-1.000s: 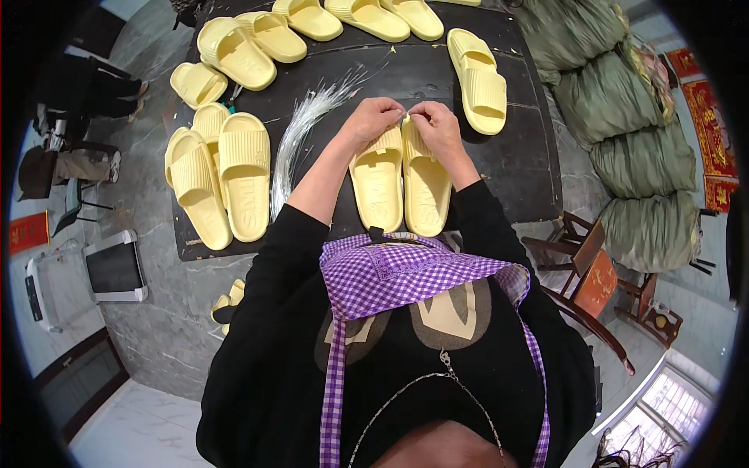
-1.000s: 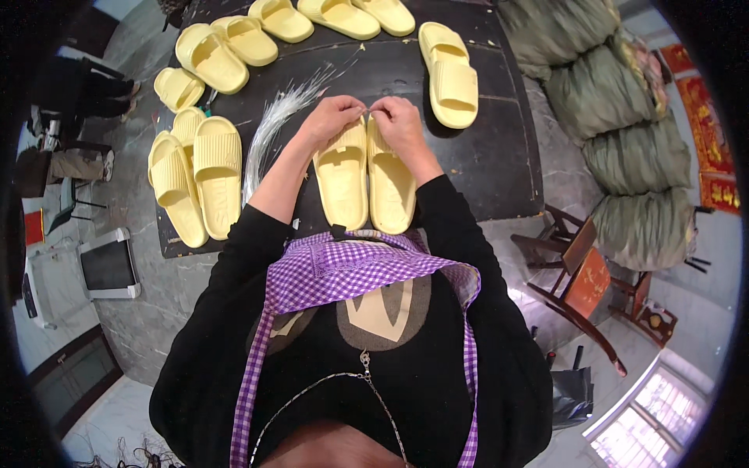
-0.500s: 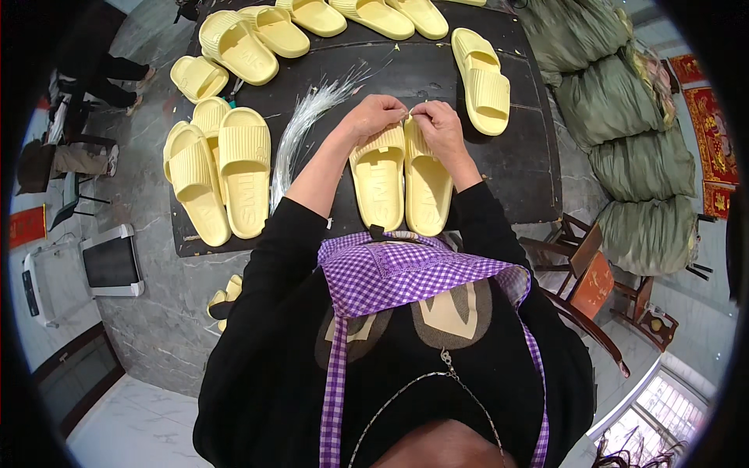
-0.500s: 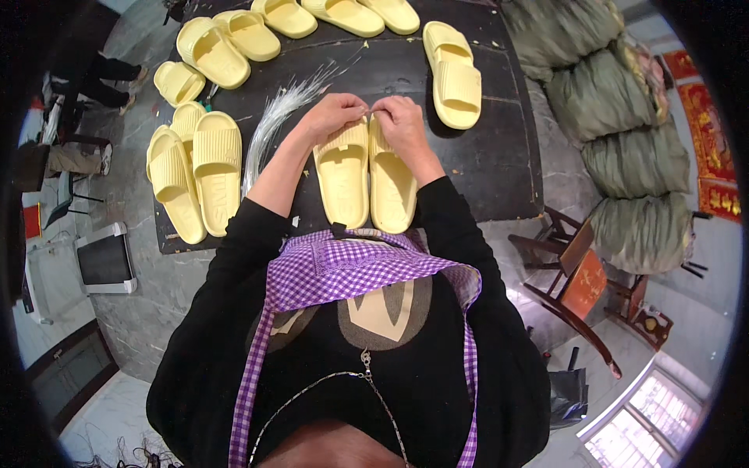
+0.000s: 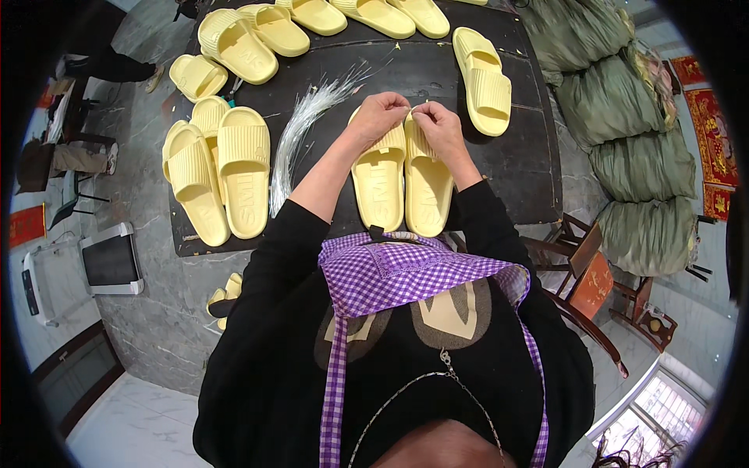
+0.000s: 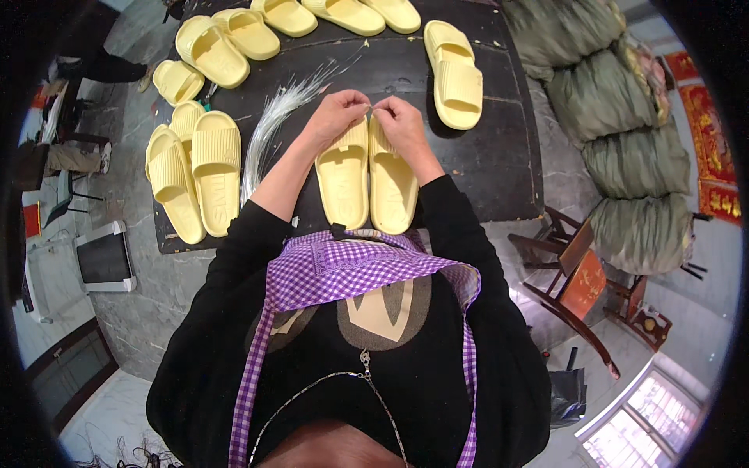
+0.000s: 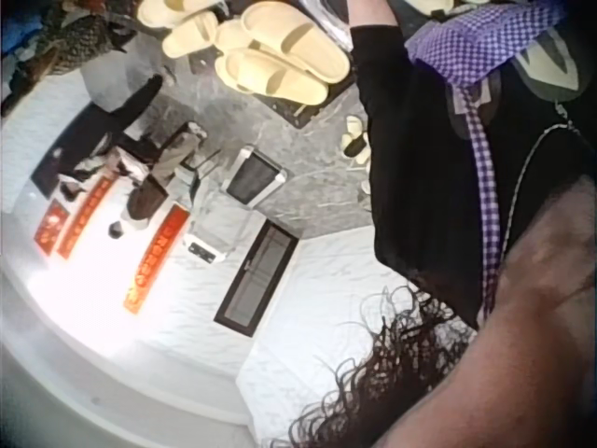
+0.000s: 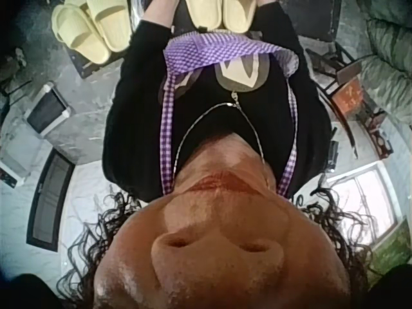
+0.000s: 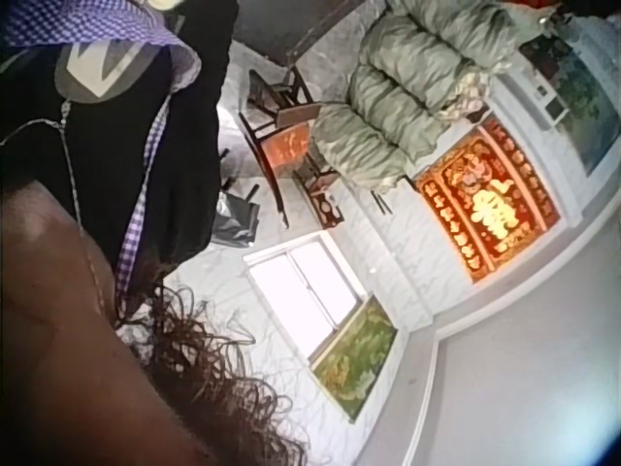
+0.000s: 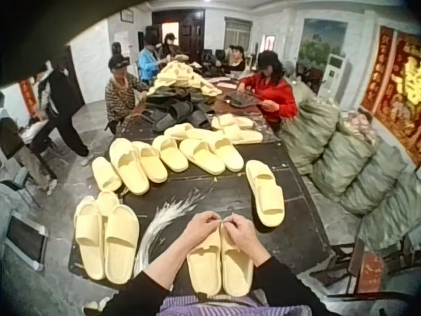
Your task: The person pairs slippers by threading plastic tag fasteners through them by hand, then collects and fastens additional slippers together from the table and floor.
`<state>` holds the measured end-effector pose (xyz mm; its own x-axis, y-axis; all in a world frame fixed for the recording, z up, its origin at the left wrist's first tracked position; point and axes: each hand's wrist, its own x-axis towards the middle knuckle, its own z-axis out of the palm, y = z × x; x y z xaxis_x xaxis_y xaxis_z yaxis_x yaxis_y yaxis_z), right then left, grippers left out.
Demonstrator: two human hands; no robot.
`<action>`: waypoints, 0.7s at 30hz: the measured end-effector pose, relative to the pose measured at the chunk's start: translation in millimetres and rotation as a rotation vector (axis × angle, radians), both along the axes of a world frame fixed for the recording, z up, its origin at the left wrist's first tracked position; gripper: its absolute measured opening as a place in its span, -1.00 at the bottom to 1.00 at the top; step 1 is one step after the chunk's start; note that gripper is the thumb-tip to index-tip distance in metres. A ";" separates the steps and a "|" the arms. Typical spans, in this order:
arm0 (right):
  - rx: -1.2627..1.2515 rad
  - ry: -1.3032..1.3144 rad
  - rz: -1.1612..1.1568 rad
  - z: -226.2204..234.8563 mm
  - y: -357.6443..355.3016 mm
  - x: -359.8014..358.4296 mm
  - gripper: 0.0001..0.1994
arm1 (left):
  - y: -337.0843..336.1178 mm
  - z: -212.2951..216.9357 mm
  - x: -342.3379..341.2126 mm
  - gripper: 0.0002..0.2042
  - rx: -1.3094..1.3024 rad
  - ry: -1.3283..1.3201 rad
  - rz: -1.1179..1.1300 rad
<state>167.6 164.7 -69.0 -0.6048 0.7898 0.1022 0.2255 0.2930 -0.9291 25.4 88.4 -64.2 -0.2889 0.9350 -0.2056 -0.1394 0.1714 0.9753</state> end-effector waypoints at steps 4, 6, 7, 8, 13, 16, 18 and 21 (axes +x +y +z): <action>0.105 -0.005 -0.001 -3.6 -0.5 0.1 -0.88 | 0.2 -1.7 -2.6 -0.89 -0.046 -0.061 -0.014; 0.120 -0.003 -0.001 -3.6 -1.5 -0.2 -0.88 | 0.1 -3.1 -4.0 -0.89 -0.062 -0.087 -0.021; 0.136 0.000 -0.001 -3.6 -2.2 -0.4 -0.88 | 0.4 -3.8 -4.6 -0.89 -0.069 -0.114 -0.028; 0.153 0.003 0.000 -3.6 -2.8 -0.6 -0.88 | 0.6 -4.4 -5.3 -0.89 -0.075 -0.140 -0.034; 0.152 0.000 -0.020 -1.6 -5.0 -1.3 -0.88 | 1.2 -8.1 -8.0 -0.89 -0.097 -0.216 -0.057; 0.188 -0.012 -0.024 0.4 -6.3 -1.6 -0.89 | 0.8 -5.7 -7.3 -0.90 -0.103 -0.202 -0.050; 0.200 -0.012 -0.025 1.4 -7.9 -2.2 -0.89 | 0.3 -6.3 -6.8 -0.90 -0.106 -0.195 -0.046; 0.230 -0.010 -0.025 1.6 -7.9 -3.2 -0.89 | 0.2 -11.3 -6.6 -0.91 -0.088 -0.200 -0.037</action>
